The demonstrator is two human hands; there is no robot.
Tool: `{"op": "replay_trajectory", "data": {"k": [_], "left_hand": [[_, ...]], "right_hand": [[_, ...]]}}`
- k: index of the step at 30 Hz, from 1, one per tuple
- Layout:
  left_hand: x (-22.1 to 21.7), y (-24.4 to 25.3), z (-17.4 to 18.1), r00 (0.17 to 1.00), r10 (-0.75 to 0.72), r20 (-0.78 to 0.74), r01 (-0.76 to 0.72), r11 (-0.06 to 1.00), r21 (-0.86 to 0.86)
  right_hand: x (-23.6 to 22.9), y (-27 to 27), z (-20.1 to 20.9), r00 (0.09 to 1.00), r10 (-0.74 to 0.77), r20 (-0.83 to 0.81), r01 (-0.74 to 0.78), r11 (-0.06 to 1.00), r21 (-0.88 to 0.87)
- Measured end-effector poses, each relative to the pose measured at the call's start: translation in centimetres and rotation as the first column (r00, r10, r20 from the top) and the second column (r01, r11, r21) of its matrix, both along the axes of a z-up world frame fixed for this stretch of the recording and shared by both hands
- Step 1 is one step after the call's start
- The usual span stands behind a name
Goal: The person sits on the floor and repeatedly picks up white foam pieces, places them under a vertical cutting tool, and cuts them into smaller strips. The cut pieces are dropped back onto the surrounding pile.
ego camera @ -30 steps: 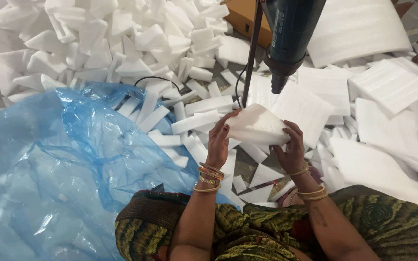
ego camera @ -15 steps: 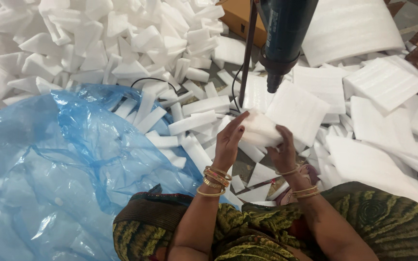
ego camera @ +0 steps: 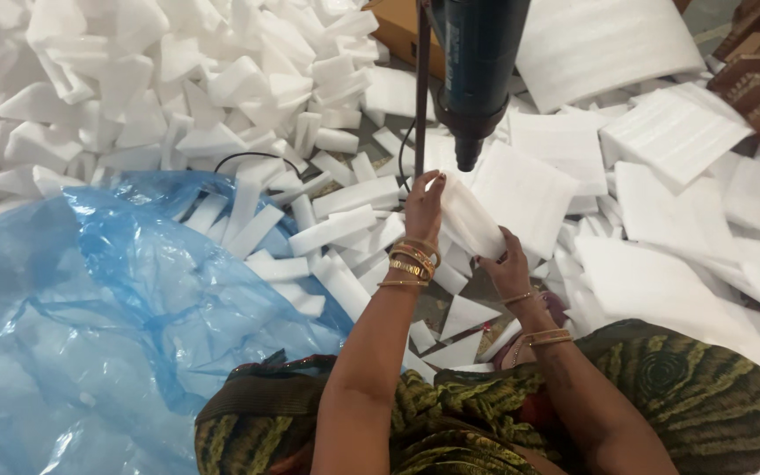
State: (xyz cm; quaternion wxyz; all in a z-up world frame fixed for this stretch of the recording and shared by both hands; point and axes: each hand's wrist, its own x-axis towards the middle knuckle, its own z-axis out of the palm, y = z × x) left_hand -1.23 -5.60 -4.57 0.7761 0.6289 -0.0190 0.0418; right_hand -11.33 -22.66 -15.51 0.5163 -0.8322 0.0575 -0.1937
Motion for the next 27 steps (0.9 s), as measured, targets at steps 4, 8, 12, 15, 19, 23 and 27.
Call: {"op": "replay_trajectory", "data": {"k": [4,8,12,15,19,23,27], "left_hand": [[-0.8,0.2,0.8,0.999,-0.022,-0.034,0.021,1.000,-0.018],[-4.7,2.7,3.5,0.999,0.027,0.041,-0.038,0.961,0.273],[-9.2,5.0,6.6,0.956,0.063,0.287,-0.191,0.875,0.445],[-11.0,6.3,7.9,0.917,0.100,0.385,-0.293,0.825,0.484],[-12.2,7.6,8.0,0.886,0.149,0.439,-0.364,0.810,0.460],[-12.9,9.1,6.9,0.841,0.191,0.506,-0.442,0.781,0.441],[-12.9,10.1,6.1,0.843,0.236,0.483,-0.454,0.794,0.405]], "right_hand": [[0.2,-0.6,0.9,0.984,0.076,0.163,-0.075,0.997,-0.014],[-0.7,0.3,2.3,0.985,0.141,0.097,-0.140,0.990,-0.012],[-2.0,2.0,4.3,0.976,0.210,0.065,-0.212,0.977,0.024],[-2.4,2.7,6.0,0.972,0.199,0.127,-0.188,0.977,-0.095],[-2.9,3.7,7.3,0.969,0.213,0.123,-0.190,0.966,-0.177],[-3.7,4.6,8.0,0.940,0.271,0.206,-0.208,0.937,-0.281],[-4.0,4.8,9.1,0.903,0.319,0.288,-0.199,0.905,-0.377]]}}
